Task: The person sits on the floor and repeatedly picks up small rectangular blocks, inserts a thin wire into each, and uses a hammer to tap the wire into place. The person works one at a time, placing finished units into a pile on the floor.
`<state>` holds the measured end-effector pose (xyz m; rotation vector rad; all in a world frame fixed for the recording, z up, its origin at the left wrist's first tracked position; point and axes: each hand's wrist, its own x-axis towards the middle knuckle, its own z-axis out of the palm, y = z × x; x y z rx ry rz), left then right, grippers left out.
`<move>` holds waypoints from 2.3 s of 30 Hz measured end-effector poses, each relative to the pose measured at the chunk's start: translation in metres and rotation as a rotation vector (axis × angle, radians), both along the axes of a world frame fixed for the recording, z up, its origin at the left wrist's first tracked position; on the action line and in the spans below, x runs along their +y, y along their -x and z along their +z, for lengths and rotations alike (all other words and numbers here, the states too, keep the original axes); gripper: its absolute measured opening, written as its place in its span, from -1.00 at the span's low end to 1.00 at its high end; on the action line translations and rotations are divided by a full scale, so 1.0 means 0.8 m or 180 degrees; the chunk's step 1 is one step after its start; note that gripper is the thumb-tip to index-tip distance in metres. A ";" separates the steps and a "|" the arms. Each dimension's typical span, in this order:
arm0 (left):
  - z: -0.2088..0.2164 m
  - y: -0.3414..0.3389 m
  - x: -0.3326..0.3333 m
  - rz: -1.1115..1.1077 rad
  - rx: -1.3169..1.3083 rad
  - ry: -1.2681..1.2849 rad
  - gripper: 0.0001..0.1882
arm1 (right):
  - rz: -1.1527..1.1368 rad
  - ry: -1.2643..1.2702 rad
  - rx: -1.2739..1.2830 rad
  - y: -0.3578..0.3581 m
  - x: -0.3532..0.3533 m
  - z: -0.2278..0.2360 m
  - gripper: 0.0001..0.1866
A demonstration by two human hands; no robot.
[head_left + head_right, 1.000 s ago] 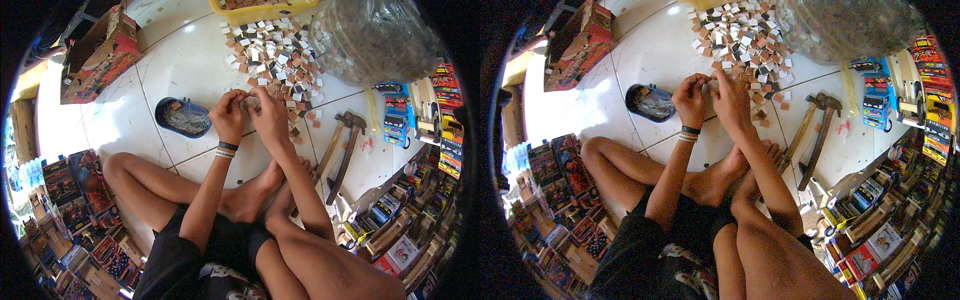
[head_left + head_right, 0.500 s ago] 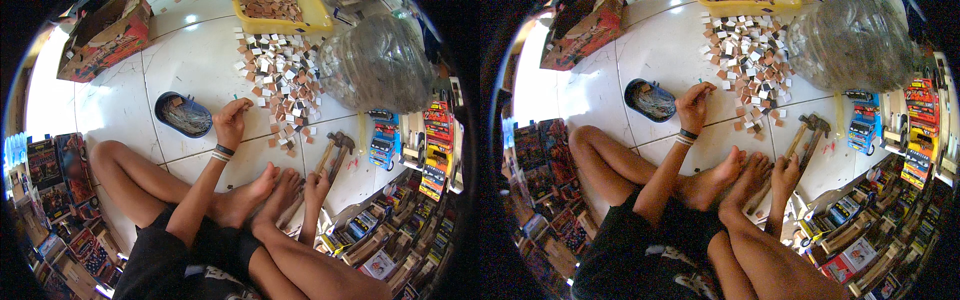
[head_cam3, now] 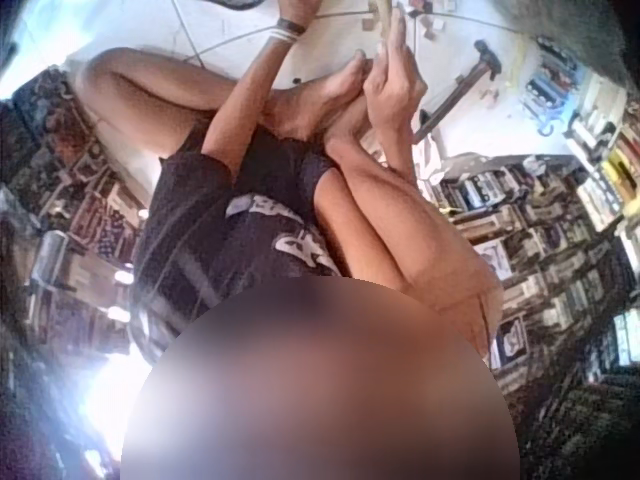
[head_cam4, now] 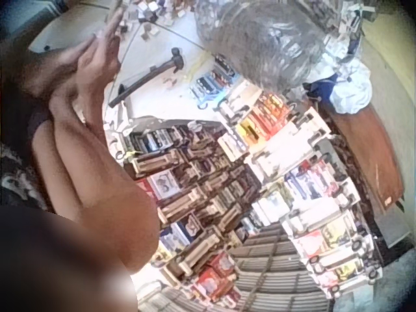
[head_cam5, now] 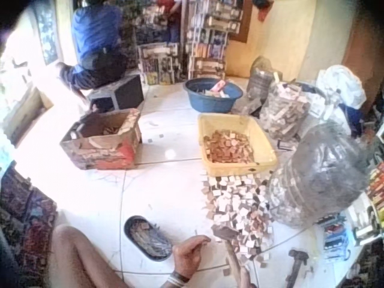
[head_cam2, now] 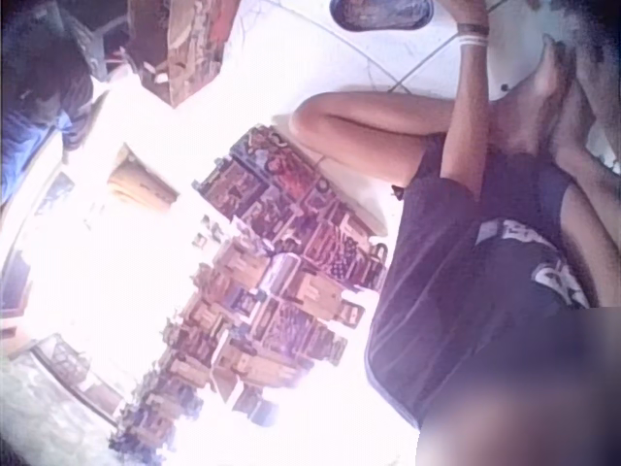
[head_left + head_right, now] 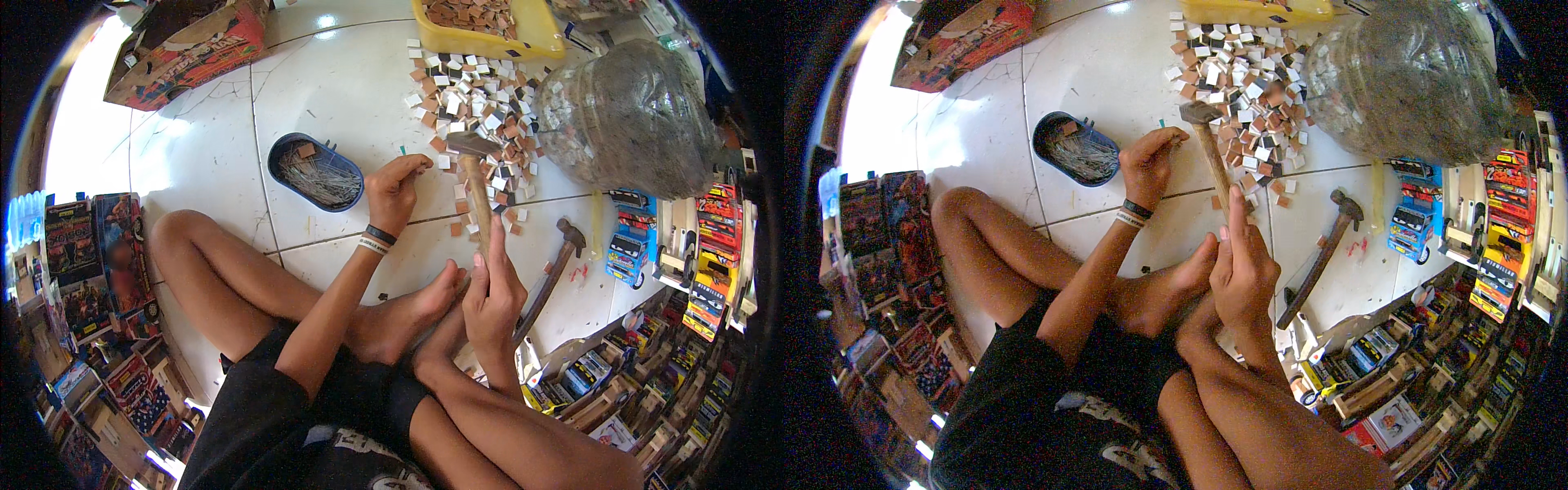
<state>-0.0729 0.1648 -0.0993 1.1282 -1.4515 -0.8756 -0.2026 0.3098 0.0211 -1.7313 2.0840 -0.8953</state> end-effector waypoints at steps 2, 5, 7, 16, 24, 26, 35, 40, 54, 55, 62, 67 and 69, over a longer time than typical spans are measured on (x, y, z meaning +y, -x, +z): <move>-0.001 0.001 0.000 0.0050 -0.0033 0.0067 -0.73 | 0.0113 0.0198 0.0169 -0.006 -0.002 -0.003 -0.33; -0.003 0.003 0.001 0.0213 -0.0132 0.0278 -0.68 | 0.0222 -0.0843 0.0034 -0.006 -0.005 -0.003 -0.42; -0.004 0.002 0.001 0.0262 -0.0170 0.0289 -0.68 | 0.0230 -0.1014 0.0048 -0.005 -0.007 -0.003 -0.42; 0.001 0.002 -0.003 0.0009 0.0175 0.0115 -0.68 | 0.0168 -0.0506 -0.0145 -0.005 -0.010 -0.011 -0.35; -0.006 0.000 0.001 -0.0022 -0.0015 -0.0347 -0.76 | 0.0136 -0.0633 -0.0184 0.001 -0.006 -0.028 -0.30; -0.007 -0.002 0.000 -0.0032 -0.0111 -0.0395 -0.78 | 0.0175 -0.0757 -0.0307 0.001 -0.007 -0.029 -0.29; -0.003 -0.006 0.003 -0.0107 -0.0295 -0.0254 -0.81 | 0.0131 -0.1159 -0.0667 0.008 -0.007 -0.011 -0.35; -0.001 -0.010 0.007 -0.0073 -0.0361 -0.0187 -0.82 | 0.0214 -0.1037 -0.0465 0.008 -0.007 -0.003 -0.36; -0.004 -0.013 0.016 0.0128 -0.0590 -0.0076 -0.78 | 0.0328 -0.0974 0.0382 0.003 0.016 -0.016 -0.31; -0.004 -0.013 0.016 0.0131 -0.0679 -0.0118 -0.77 | 0.0332 -0.0788 0.0427 0.003 0.016 -0.017 -0.26; -0.007 -0.014 0.013 0.0044 -0.0548 -0.0141 -0.81 | 0.0367 -0.0820 0.0487 0.006 0.014 -0.028 -0.24; -0.008 -0.013 0.016 0.0027 -0.0510 -0.0084 -0.77 | 0.0340 -0.0314 0.0352 0.005 0.017 -0.031 -0.24; -0.011 -0.014 0.015 0.0042 -0.0599 -0.0088 -0.80 | 0.0359 -0.0451 0.0263 0.004 0.015 -0.031 -0.25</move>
